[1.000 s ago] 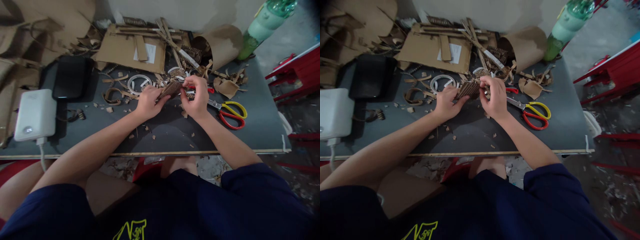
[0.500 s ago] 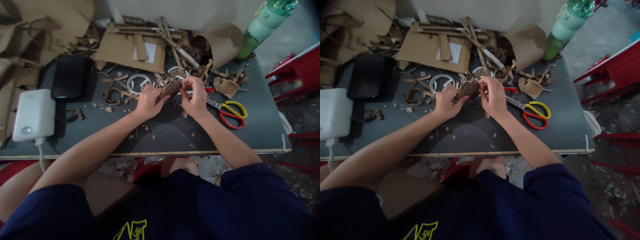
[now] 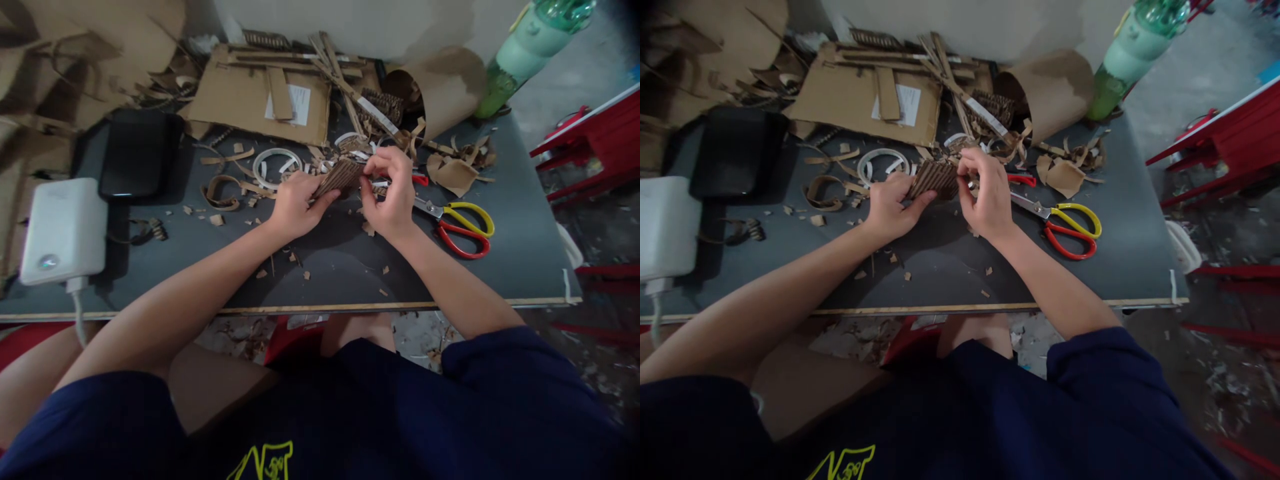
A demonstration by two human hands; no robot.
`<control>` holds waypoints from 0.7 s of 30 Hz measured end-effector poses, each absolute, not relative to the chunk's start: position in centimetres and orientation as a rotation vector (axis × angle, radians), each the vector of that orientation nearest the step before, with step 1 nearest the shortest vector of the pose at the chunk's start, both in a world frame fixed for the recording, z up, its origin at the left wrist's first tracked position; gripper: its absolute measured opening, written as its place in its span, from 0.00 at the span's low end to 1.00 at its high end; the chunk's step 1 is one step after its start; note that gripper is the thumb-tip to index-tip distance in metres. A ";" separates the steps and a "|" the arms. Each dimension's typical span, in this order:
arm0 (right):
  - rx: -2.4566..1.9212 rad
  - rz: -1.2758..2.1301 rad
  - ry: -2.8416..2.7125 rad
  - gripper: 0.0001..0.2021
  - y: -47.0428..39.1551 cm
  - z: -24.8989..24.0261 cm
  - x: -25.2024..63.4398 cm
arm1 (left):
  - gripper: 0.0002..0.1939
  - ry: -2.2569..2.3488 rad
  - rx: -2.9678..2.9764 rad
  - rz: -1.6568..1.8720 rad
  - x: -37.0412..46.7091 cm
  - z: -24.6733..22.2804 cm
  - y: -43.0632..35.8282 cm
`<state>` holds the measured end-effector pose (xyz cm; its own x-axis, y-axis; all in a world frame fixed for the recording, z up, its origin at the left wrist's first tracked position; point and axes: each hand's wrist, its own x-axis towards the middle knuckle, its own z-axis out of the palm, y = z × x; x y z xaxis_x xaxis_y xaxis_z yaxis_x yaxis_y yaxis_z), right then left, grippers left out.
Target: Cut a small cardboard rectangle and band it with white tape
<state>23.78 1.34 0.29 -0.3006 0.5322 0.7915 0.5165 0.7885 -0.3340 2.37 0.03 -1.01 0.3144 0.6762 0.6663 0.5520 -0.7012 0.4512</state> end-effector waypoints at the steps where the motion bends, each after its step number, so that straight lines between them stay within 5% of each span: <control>1: -0.787 0.015 -1.951 0.17 1.3 0.3 23.8 | 0.17 1.146 2.435 1.337 2.4 -1.0 0.0; 21: -0.923 0.069 -1.933 0.12 1.4 0.4 24.2 | 0.14 1.153 2.438 1.346 2.3 -0.8 0.0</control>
